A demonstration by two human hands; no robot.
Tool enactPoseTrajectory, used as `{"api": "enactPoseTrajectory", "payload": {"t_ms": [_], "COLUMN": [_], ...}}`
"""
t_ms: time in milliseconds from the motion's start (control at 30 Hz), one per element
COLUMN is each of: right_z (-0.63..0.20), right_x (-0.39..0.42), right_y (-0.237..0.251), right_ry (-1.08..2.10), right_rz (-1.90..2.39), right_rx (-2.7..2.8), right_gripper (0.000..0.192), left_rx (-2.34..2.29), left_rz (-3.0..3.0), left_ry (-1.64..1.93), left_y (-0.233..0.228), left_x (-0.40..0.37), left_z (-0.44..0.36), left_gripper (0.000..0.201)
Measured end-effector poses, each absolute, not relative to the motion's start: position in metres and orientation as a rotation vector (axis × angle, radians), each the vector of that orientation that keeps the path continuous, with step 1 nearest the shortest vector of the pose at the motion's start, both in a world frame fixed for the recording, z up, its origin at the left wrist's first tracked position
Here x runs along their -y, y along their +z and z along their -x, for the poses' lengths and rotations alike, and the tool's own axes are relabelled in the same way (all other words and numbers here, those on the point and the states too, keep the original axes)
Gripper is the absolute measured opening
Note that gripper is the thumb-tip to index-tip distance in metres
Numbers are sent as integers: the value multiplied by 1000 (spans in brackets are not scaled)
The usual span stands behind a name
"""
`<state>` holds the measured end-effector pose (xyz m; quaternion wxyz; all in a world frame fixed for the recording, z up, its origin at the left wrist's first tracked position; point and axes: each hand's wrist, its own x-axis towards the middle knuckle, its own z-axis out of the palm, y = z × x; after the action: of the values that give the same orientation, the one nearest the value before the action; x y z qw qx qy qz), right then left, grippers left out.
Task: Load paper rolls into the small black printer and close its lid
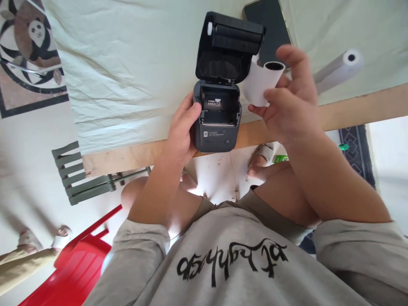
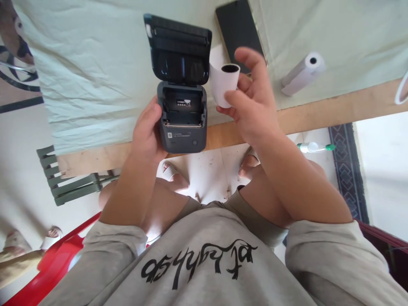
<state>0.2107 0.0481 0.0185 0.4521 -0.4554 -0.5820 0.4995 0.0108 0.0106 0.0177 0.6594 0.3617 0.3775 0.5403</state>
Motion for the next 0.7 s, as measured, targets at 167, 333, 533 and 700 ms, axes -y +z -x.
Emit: {"api": "enactPoseTrajectory", "payload": {"t_ms": [167,333,533,700], "right_z": [-205,-205,-208,-210], "right_x": [-48,-46,-47,-41], "right_y": [13,21,25,30], "right_ry": [1409,1516,1664,1725], "right_rz": [1064,1079,1116,1047], "right_rx": [1180,1059,834,1014], "right_gripper": [28,49,23,32], "left_rx": [-821,-822,-832,-894], "left_rz": [-809,-807,-815,-809], "left_ry": [1233,1238,1218,1197], "left_y": [19,20,21,23], "left_x": [-10,-10,-10,-10], "left_z": [-12,-13,-14,-16], "left_gripper": [23,21,21,23]}}
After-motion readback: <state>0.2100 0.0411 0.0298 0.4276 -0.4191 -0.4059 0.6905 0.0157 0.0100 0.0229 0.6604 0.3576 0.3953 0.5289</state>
